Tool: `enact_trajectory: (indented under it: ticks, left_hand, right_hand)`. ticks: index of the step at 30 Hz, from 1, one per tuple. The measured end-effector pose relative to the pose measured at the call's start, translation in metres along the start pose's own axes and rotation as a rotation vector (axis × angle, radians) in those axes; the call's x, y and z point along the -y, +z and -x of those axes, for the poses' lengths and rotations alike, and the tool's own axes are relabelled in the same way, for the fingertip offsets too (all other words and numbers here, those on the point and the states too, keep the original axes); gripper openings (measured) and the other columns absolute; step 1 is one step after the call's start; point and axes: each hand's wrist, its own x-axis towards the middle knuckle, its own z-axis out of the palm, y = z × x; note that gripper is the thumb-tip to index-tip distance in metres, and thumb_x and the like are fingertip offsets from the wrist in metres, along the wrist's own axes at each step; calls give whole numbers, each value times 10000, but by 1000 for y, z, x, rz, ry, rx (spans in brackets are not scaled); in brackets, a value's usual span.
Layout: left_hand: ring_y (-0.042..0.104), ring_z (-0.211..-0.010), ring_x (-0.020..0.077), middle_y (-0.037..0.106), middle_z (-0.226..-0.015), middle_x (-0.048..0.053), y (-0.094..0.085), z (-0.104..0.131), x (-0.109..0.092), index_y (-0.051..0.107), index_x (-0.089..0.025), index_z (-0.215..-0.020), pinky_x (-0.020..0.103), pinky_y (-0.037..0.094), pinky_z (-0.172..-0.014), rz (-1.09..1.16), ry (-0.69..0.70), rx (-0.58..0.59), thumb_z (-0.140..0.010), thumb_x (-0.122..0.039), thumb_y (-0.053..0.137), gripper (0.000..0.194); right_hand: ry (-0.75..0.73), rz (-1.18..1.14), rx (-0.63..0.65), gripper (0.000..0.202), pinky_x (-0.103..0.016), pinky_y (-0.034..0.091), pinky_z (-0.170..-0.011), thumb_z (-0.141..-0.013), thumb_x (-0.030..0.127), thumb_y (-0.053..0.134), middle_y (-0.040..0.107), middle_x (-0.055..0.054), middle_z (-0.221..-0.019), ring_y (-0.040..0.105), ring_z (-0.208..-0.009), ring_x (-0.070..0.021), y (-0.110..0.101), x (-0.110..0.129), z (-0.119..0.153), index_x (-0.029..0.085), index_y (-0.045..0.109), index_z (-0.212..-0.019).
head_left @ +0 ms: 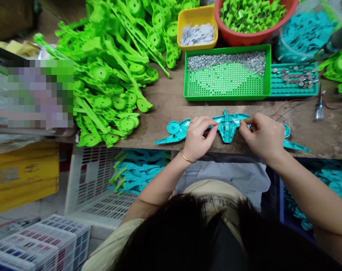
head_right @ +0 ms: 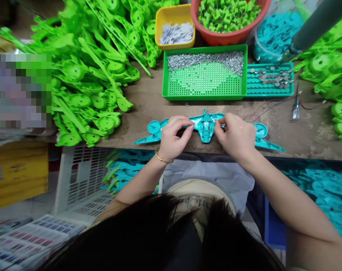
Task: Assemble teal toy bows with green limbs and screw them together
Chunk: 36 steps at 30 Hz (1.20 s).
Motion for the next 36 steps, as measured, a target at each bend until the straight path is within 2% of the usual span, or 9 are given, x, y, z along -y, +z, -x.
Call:
enact_trajectory:
  ticks: [4, 7, 10, 14, 22, 25, 28, 32, 36]
  left_hand:
    - [657, -912, 179, 724, -919, 49, 5, 1, -2, 677, -185, -894, 342, 505, -854, -31, 19, 28, -935, -209, 591, 98]
    - [658, -940, 188, 725, -941, 53, 7, 1, -4, 682, -193, -906, 359, 489, -878, -54, 12, 73, -951, -225, 567, 127]
    - [657, -944, 190, 725, -947, 54, 6, 2, -5, 685, -194, -909, 360, 484, -881, -61, 14, 86, -956, -233, 559, 140]
    - [660, -924, 185, 727, -936, 55, 5, 2, -5, 684, -187, -898, 354, 485, -870, -53, 28, 56, -947, -220, 576, 123]
    - [668, -934, 185, 731, -926, 47, 6, 0, -8, 680, -195, -894, 352, 487, -875, -55, 18, 65, -945, -224, 578, 118]
    - [667, -922, 182, 731, -920, 45, 6, 0, -8, 680, -194, -894, 351, 491, -867, -56, 23, 53, -946, -225, 578, 118]
    - [665, -909, 181, 729, -911, 45, 5, 1, -6, 683, -191, -893, 348, 494, -862, -55, 36, 39, -942, -216, 584, 113]
    - [665, -908, 181, 730, -910, 46, 6, 1, -5, 685, -187, -890, 345, 492, -863, -60, 41, 36, -940, -210, 589, 111]
    - [657, -908, 187, 724, -910, 52, 8, 2, -4, 688, -178, -885, 346, 481, -859, -89, 65, 44, -941, -213, 587, 121]
  right_hand:
    - [-174, 87, -54, 355, -300, 220, -541, -939, 356, 437, 545, -34, -588, 433, -544, -134, 7, 2, 4, 188, 625, -689]
    - [-274, 151, -70, 387, -317, 193, -551, -955, 314, 420, 473, -23, -547, 368, -535, -130, 9, 1, 6, 194, 558, -614]
    - [-293, 162, -66, 396, -324, 174, -548, -957, 301, 422, 413, -12, -525, 308, -529, -135, 5, -1, 6, 200, 519, -586]
    - [-319, 205, -40, 393, -318, 172, -545, -962, 301, 415, 415, -14, -533, 275, -531, -137, -5, -4, 4, 197, 547, -606]
    - [-376, 207, 64, 407, -327, 145, -559, -971, 254, 380, 419, -20, -527, 297, -542, -150, -7, 1, 1, 200, 527, -596]
    - [-362, 215, 23, 404, -319, 162, -549, -954, 255, 402, 466, -26, -534, 345, -527, -136, -1, 3, 3, 193, 529, -576]
    - [-280, 157, -24, 364, -304, 196, -532, -927, 281, 442, 553, -39, -563, 431, -526, -128, 5, 4, 8, 185, 570, -600]
    - [-155, -22, -7, 315, -273, 272, -525, -909, 357, 494, 623, -42, -604, 530, -560, -137, 7, 3, 14, 183, 646, -694]
    - [-142, -147, 16, 314, -263, 338, -559, -922, 374, 481, 621, -32, -609, 558, -593, -142, 6, 3, 18, 198, 671, -746]
